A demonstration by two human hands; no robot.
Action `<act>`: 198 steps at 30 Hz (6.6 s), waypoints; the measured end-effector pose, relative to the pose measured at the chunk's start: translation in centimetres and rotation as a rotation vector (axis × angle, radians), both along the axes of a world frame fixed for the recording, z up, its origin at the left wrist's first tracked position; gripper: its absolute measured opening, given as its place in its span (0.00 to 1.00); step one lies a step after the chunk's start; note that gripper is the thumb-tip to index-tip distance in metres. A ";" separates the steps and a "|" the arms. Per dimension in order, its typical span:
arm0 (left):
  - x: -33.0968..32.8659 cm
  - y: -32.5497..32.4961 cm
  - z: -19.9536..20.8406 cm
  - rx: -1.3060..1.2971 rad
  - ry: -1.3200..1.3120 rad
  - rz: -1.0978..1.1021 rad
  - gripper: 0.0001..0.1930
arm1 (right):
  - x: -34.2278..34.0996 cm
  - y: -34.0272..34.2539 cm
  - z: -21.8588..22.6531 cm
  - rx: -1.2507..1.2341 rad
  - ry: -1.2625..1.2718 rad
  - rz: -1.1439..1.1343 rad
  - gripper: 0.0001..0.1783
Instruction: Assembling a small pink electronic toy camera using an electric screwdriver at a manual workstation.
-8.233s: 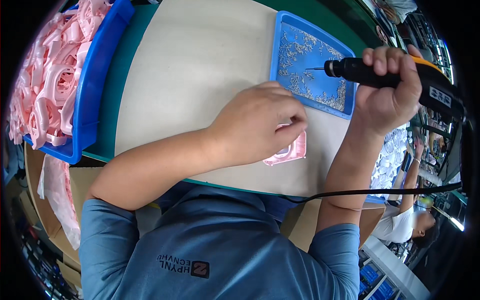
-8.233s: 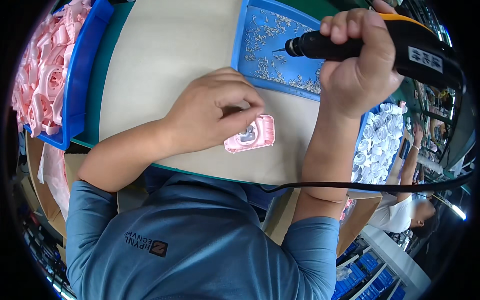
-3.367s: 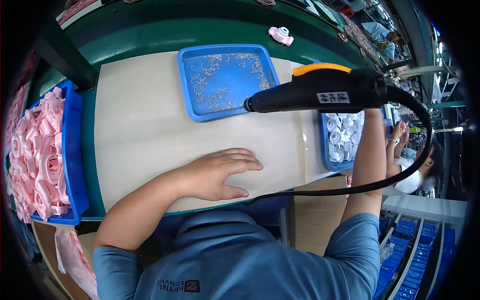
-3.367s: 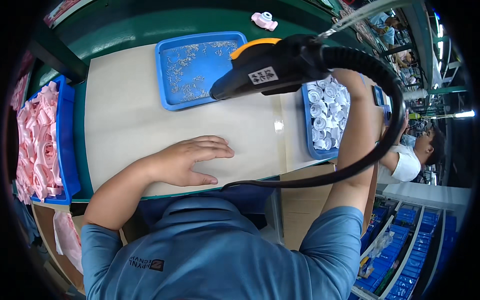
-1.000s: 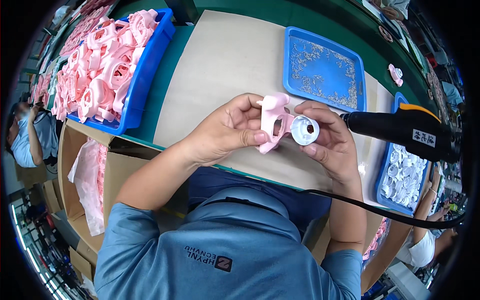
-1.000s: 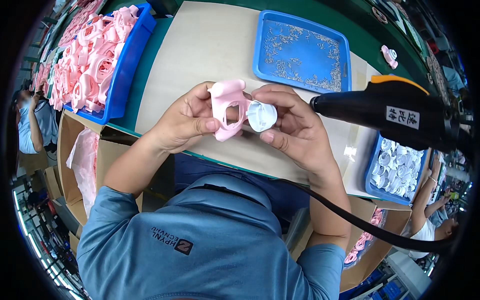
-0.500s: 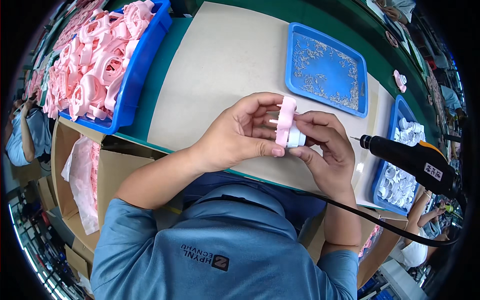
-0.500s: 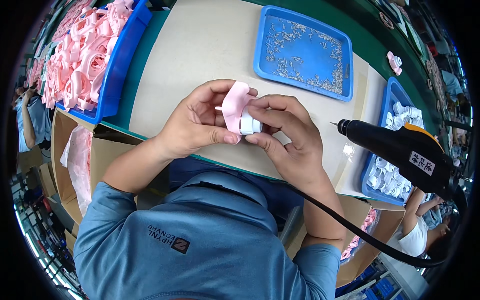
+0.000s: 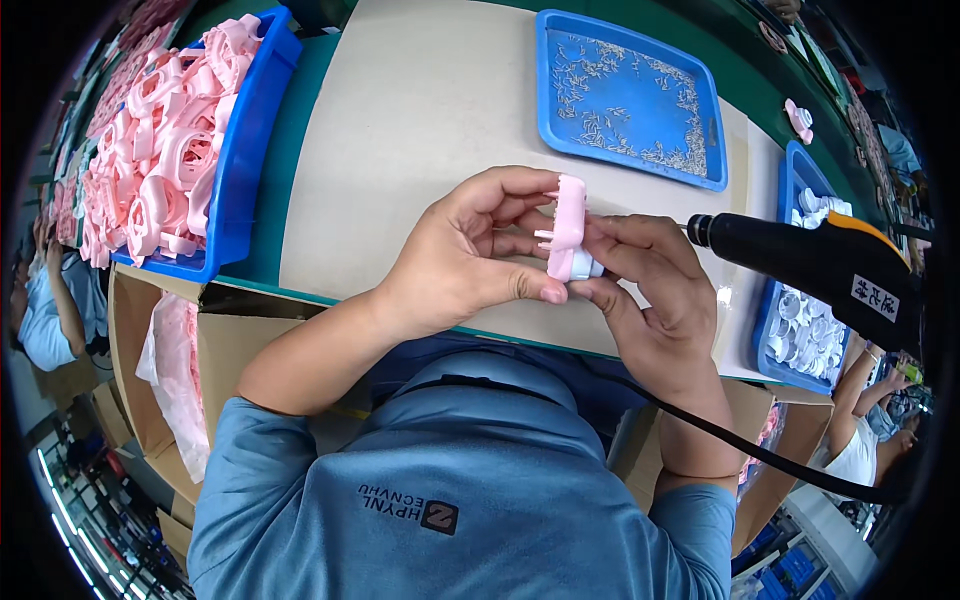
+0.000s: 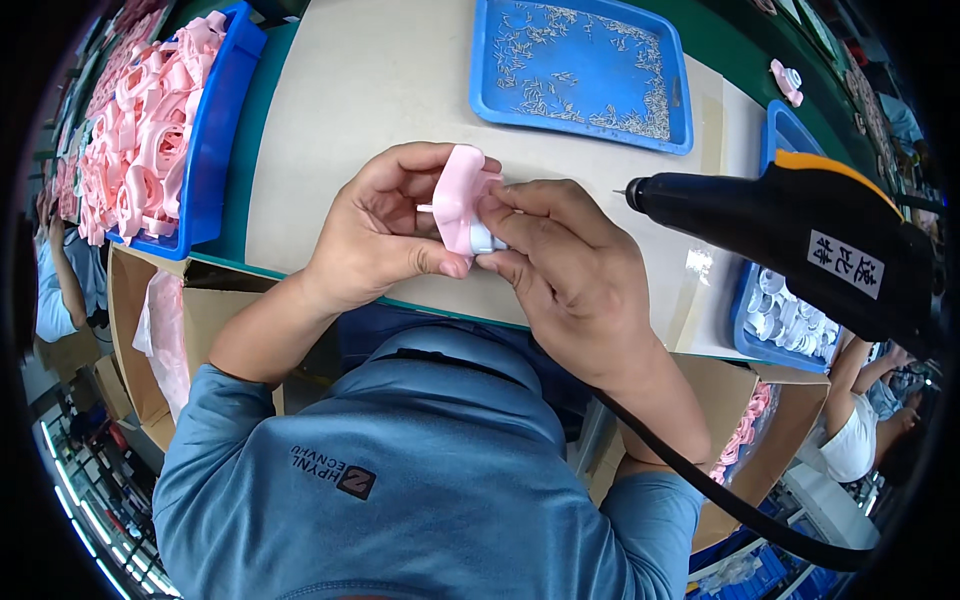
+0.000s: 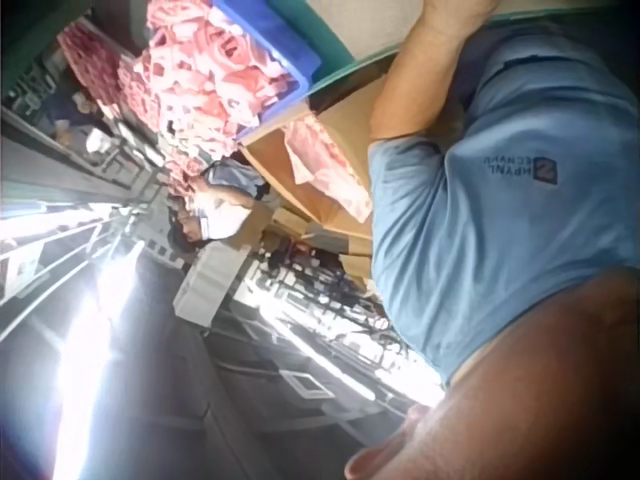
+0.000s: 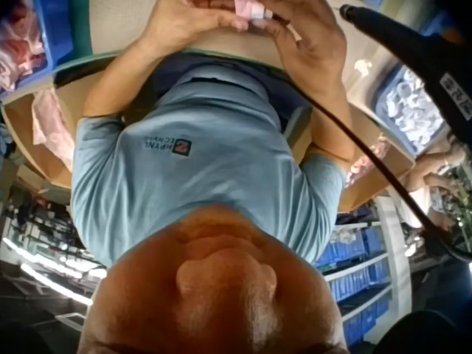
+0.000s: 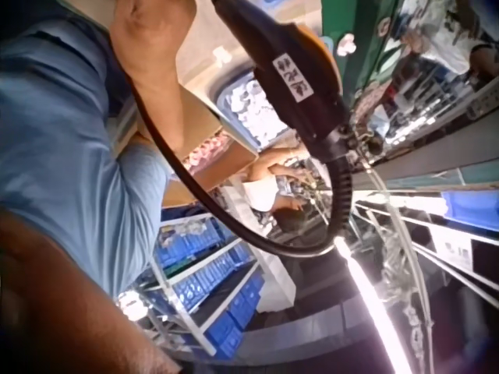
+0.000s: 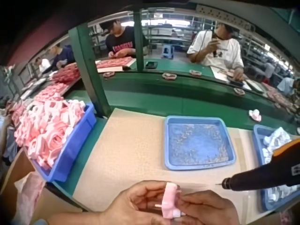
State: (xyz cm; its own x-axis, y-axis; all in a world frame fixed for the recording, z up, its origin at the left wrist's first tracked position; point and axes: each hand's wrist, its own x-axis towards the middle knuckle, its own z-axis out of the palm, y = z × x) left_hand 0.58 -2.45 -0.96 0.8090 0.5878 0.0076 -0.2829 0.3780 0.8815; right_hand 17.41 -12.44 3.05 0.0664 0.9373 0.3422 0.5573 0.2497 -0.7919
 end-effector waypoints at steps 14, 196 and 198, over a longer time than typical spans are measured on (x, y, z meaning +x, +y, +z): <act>4.8 1.8 1.3 1.200 0.526 -0.253 0.28 | 5.1 2.6 4.4 0.260 0.350 -0.139 0.44; 5.4 1.8 -1.5 0.966 0.302 -0.267 0.25 | 3.1 1.1 4.0 0.155 0.556 0.258 0.14; 5.3 1.8 -1.7 1.018 0.308 -0.239 0.25 | 3.1 0.9 4.1 0.167 0.568 0.263 0.14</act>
